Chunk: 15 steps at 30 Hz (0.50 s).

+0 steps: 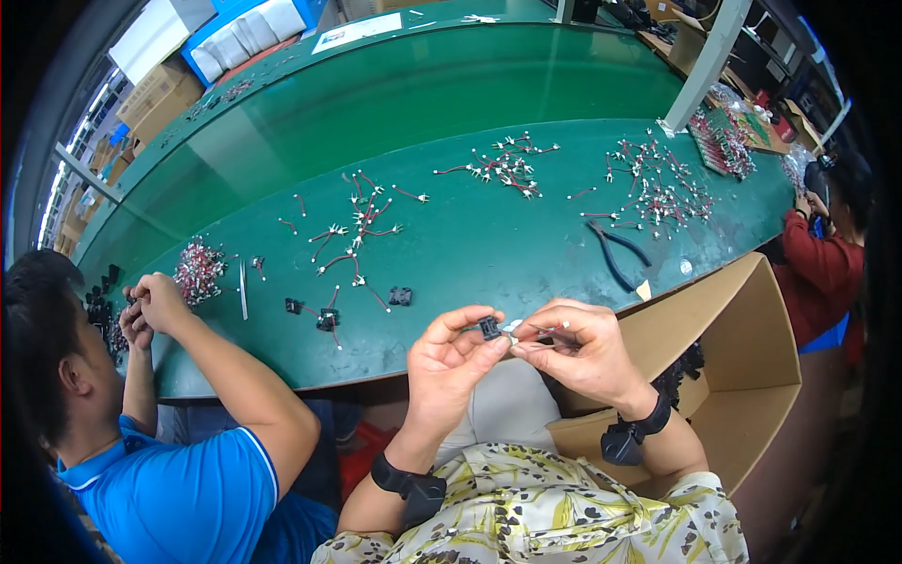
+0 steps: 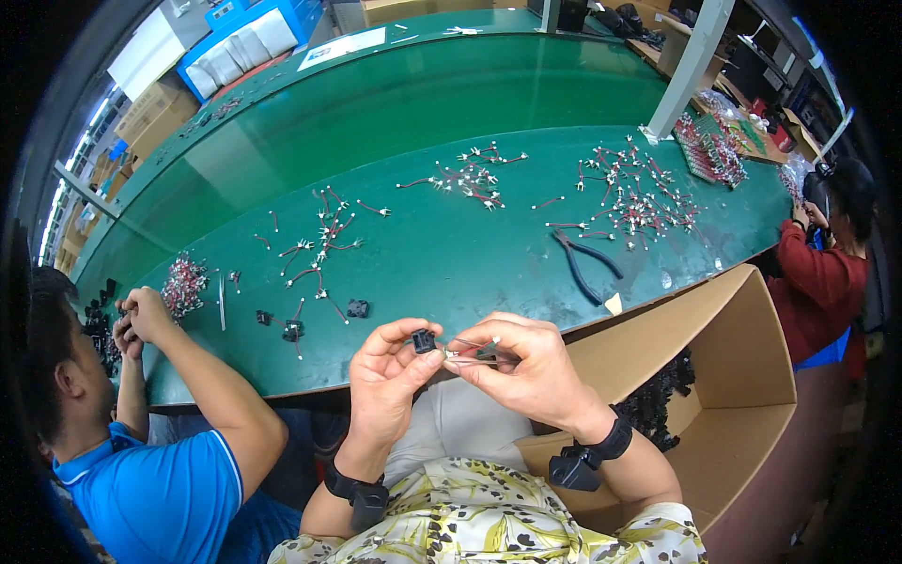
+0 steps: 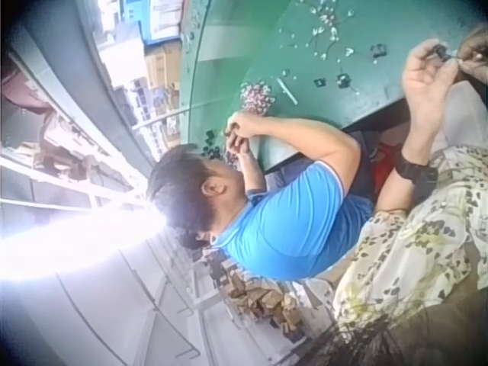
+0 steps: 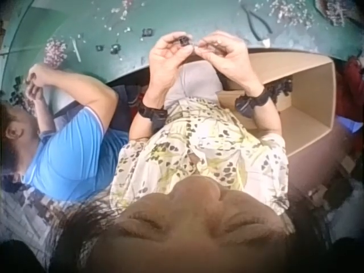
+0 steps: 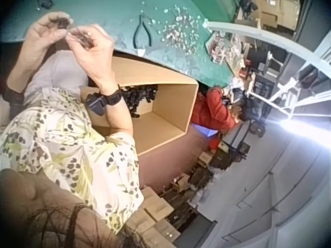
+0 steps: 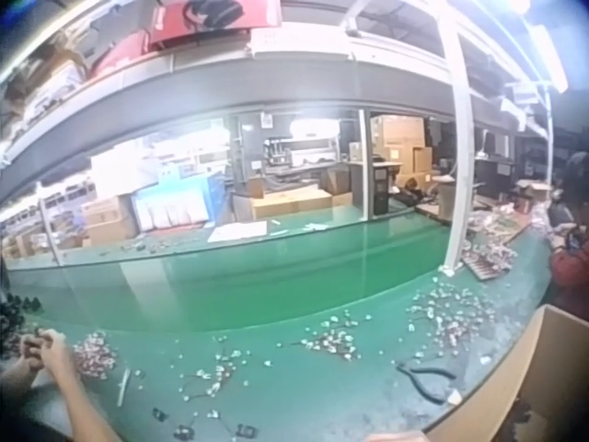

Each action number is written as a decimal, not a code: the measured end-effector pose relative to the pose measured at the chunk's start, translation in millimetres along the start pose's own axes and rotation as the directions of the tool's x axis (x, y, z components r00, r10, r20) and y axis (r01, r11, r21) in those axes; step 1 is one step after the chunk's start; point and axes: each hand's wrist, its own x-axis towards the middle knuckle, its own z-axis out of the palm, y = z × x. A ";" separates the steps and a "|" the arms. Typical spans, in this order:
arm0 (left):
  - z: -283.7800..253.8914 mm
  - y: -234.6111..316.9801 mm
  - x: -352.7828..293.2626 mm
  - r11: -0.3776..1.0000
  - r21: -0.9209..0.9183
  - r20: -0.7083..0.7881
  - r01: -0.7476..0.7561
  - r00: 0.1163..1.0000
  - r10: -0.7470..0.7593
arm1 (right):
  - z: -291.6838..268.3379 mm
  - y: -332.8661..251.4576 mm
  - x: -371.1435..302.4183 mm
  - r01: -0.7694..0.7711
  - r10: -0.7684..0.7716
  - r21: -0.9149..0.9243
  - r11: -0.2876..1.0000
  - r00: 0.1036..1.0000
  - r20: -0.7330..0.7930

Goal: Assemble small electronic components by connecting wires to plastic housings.

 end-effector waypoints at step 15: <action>-10.7 1.9 -5.3 0.892 -0.333 0.317 0.306 0.927 -0.200 | -2.9 0.4 -3.8 0.526 -0.582 -0.354 0.773 0.810 -0.069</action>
